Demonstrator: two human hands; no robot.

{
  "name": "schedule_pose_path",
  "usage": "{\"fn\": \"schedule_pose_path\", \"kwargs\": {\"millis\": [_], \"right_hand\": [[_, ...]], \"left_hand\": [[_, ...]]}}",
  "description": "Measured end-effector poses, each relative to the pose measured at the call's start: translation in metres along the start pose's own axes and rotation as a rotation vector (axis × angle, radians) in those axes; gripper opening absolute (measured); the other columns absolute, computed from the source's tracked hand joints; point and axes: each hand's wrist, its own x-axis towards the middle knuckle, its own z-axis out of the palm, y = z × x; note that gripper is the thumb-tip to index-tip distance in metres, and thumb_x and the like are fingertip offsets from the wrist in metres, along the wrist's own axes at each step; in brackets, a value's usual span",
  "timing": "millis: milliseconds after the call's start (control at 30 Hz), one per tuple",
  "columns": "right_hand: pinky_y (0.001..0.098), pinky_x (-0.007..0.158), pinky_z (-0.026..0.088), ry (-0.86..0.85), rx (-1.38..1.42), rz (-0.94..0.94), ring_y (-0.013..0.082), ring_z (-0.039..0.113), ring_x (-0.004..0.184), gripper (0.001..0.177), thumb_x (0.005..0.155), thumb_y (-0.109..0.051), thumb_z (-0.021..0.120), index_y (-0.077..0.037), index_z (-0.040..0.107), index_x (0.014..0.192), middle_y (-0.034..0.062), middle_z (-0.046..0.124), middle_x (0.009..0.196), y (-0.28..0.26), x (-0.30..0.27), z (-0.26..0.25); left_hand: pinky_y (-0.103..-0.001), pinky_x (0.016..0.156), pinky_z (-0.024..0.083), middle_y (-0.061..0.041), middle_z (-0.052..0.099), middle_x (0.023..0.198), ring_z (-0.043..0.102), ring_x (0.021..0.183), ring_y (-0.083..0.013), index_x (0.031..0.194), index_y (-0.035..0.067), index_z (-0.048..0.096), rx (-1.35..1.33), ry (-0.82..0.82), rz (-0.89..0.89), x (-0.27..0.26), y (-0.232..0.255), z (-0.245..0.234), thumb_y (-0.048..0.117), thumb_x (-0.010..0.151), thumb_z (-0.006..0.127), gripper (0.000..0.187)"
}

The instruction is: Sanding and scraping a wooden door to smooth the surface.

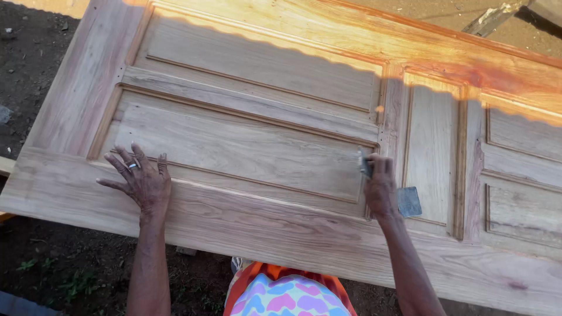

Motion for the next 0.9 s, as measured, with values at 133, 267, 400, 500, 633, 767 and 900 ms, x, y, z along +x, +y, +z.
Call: {"fn": "schedule_pose_path", "kwargs": {"millis": [133, 267, 400, 500, 633, 767, 900], "right_hand": [[0.0476, 0.124, 0.040, -0.221, -0.068, -0.371, 0.0329, 0.044, 0.147, 0.058, 0.085, 0.007, 0.065, -0.013, 0.049, 0.136, 0.0100, 0.046, 0.154, -0.046, -0.005, 0.052], [0.0492, 0.126, 0.014, -0.403, 0.131, -0.445, 0.0361, 0.021, 0.153, 0.074, 0.088, -0.031, 0.068, -0.007, 0.035, 0.149, 0.0162, 0.029, 0.162, -0.046, -0.007, 0.013], [0.0479, 0.127, 0.014, -0.375, -0.058, -0.477, 0.0323, 0.015, 0.157, 0.074, 0.100, -0.044, 0.051, -0.008, 0.027, 0.159, 0.0159, 0.023, 0.168, 0.008, -0.027, 0.012], [0.0488, 0.129, 0.016, -0.361, -0.003, -0.479, 0.0323, 0.018, 0.158, 0.065, 0.103, -0.035, 0.048, -0.006, 0.031, 0.159, 0.0154, 0.027, 0.168, 0.012, -0.031, 0.019], [0.0478, 0.129, 0.018, -0.290, 0.033, -0.516, 0.0314, 0.022, 0.158, 0.060, 0.104, -0.032, 0.048, -0.008, 0.036, 0.157, 0.0129, 0.032, 0.166, 0.002, -0.027, 0.027], [0.0497, 0.128, 0.017, -0.356, 0.078, -0.544, 0.0340, 0.020, 0.158, 0.061, 0.102, -0.028, 0.051, -0.007, 0.037, 0.156, 0.0148, 0.031, 0.166, -0.022, -0.009, 0.047], [0.0506, 0.127, 0.015, -0.436, 0.096, -0.575, 0.0344, 0.018, 0.157, 0.061, 0.101, -0.025, 0.052, -0.006, 0.036, 0.156, 0.0155, 0.029, 0.167, -0.081, 0.014, 0.067]], "left_hand": [[-0.084, 0.108, -0.012, -0.031, 0.011, 0.171, -0.005, 0.157, -0.0463, 0.163, -0.001, 0.025, -0.026, 0.014, -0.150, -0.040, -0.043, -0.006, 0.067, 0.107, 0.029, 0.088], [-0.082, 0.110, -0.012, -0.030, 0.012, 0.170, 0.000, 0.158, -0.0451, 0.163, -0.002, 0.020, -0.037, -0.064, -0.068, -0.062, -0.044, -0.001, 0.068, 0.105, 0.028, 0.092], [-0.080, 0.113, -0.010, -0.028, 0.015, 0.170, 0.006, 0.159, -0.0445, 0.164, -0.002, 0.020, -0.028, -0.046, 0.003, -0.058, -0.041, 0.001, 0.068, 0.105, 0.029, 0.092], [-0.080, 0.115, -0.009, -0.025, 0.016, 0.171, 0.008, 0.160, -0.0426, 0.164, 0.000, 0.021, -0.010, -0.037, -0.017, -0.063, -0.039, 0.001, 0.066, 0.105, 0.031, 0.089], [-0.080, 0.115, -0.009, -0.025, 0.016, 0.171, 0.009, 0.160, -0.0411, 0.164, 0.000, 0.020, 0.013, -0.020, -0.037, -0.063, -0.034, 0.001, 0.064, 0.104, 0.034, 0.088], [-0.079, 0.116, -0.008, -0.025, 0.016, 0.171, 0.008, 0.160, -0.0401, 0.164, 0.000, 0.018, 0.011, -0.019, -0.025, -0.062, -0.030, -0.004, 0.061, 0.104, 0.038, 0.088], [-0.077, 0.117, -0.008, -0.023, 0.014, 0.171, 0.007, 0.160, -0.0393, 0.164, 0.003, 0.018, 0.016, -0.040, -0.056, -0.059, -0.027, -0.008, 0.059, 0.103, 0.041, 0.086]]}}
